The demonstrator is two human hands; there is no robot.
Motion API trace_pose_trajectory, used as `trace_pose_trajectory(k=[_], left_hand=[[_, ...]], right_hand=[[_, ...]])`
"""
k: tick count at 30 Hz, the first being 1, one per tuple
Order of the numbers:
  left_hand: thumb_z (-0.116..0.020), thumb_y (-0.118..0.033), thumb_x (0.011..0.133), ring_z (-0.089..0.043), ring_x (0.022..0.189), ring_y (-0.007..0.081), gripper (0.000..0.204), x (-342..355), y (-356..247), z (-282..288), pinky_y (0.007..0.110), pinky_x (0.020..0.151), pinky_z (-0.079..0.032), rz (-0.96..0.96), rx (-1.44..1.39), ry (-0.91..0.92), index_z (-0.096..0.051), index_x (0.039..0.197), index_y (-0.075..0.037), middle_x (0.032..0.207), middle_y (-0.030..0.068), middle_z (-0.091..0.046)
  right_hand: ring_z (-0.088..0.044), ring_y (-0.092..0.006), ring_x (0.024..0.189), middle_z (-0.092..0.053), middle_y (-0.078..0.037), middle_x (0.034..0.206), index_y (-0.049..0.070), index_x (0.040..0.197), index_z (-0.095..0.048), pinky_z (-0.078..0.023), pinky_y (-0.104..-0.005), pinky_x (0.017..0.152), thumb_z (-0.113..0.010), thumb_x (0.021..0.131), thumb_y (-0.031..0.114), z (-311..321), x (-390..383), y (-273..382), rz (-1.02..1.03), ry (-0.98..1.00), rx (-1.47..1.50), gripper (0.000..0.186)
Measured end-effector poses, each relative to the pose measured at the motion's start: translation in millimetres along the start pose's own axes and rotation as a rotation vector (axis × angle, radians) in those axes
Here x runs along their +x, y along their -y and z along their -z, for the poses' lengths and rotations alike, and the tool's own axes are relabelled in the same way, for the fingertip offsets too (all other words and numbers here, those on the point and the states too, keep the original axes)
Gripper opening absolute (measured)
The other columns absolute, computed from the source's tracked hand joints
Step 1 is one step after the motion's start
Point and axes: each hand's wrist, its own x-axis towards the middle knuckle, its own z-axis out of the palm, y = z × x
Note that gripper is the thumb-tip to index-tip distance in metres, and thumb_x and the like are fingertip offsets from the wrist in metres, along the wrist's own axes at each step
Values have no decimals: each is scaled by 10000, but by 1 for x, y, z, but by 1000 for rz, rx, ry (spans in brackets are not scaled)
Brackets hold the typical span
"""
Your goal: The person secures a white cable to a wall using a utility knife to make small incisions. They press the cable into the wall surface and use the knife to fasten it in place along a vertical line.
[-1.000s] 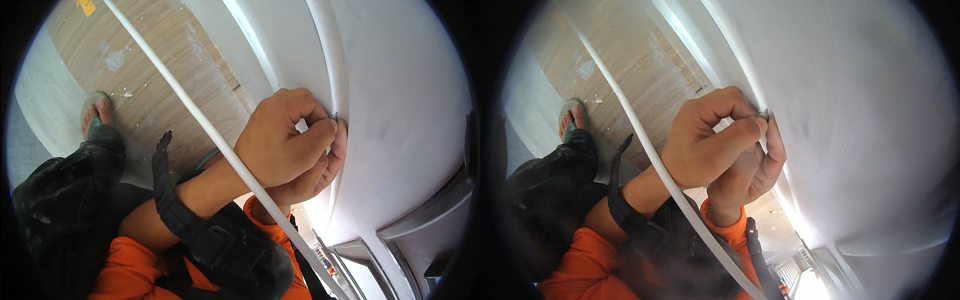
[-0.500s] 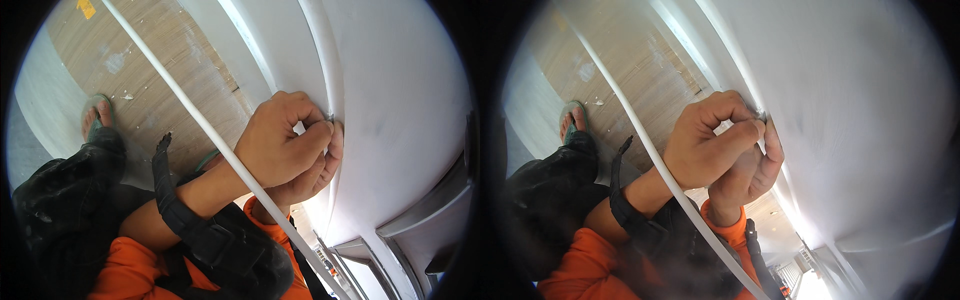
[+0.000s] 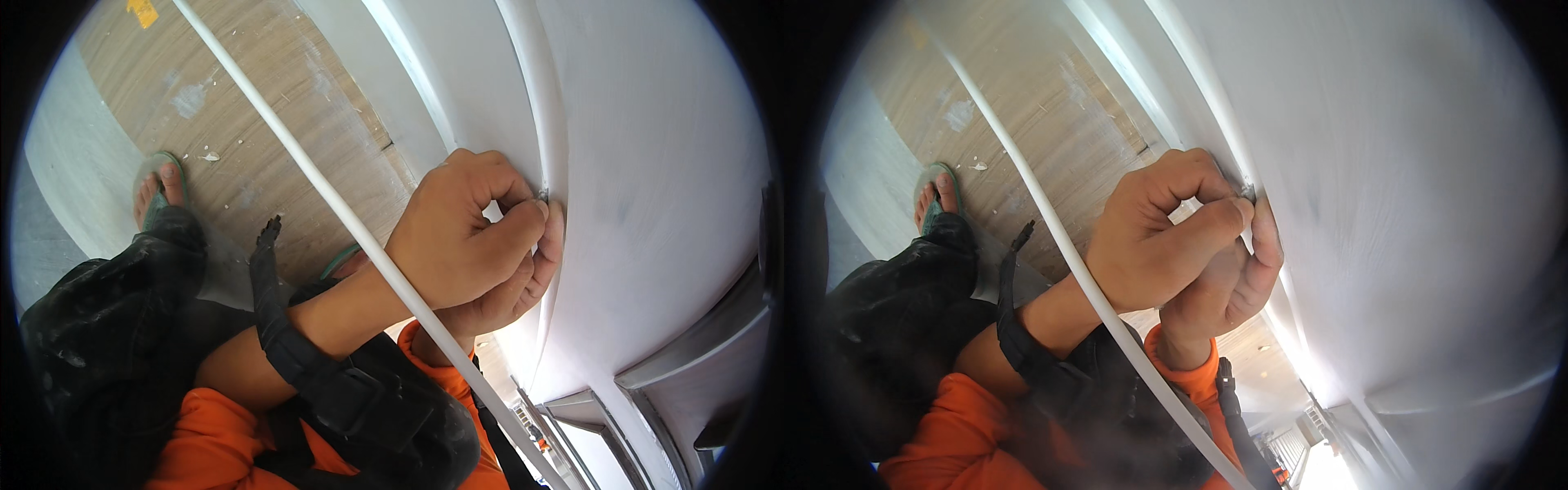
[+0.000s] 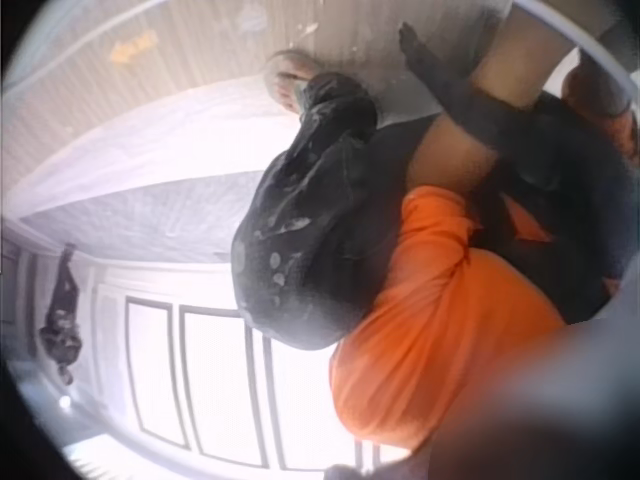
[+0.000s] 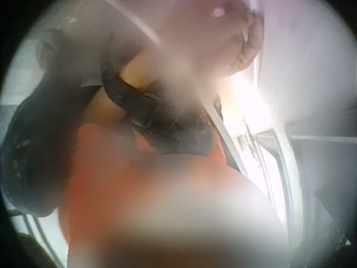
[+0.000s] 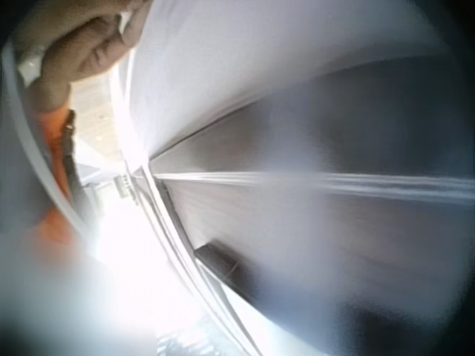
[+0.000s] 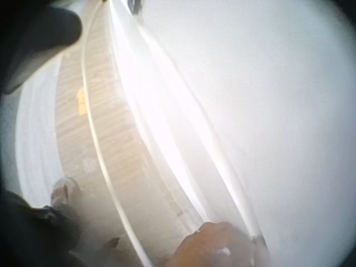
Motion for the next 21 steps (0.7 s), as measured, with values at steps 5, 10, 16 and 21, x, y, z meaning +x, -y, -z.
trace_pose_trajectory(k=[5, 10, 16, 21], left_hand=[[-607, -55, 832, -561, 716, 119, 84, 2, 2, 2, 271, 671, -441, 14, 28, 6, -616, 761, -11, 740, 42, -596], [-605, -58, 833, -565, 715, 118, 84, 2, 1, 3, 270, 666, -444, -3, 32, 21, -625, 769, -9, 742, 43, -599], [-606, -60, 837, -571, 717, 120, 89, 2, -1, 3, 269, 662, -447, 31, 25, 10, -627, 771, -4, 743, 43, -603], [-605, -61, 840, -576, 723, 116, 89, 3, 1, 4, 269, 661, -449, -34, 75, 3, -631, 774, -7, 744, 42, -611]], right_hand=[[-601, -213, 1087, -578, -202, 1269, -86, 1356, -404, -441, -376, 1017, -514, 950, 99, -2, 2, 0, -1, 23, 60, 460], [-602, -213, 1091, -573, -211, 1278, -89, 1354, -400, -443, -370, 1017, -514, 954, 106, 1, 1, -3, 26, 40, 30, 459], [-603, -208, 1089, -571, -210, 1279, -90, 1359, -392, -445, -365, 1013, -497, 960, 117, 1, 1, -3, 28, 39, 21, 462], [-607, -207, 1083, -575, -205, 1276, -88, 1358, -396, -445, -362, 1013, -500, 959, 119, 20, -5, -23, 39, 65, 5, 462]])
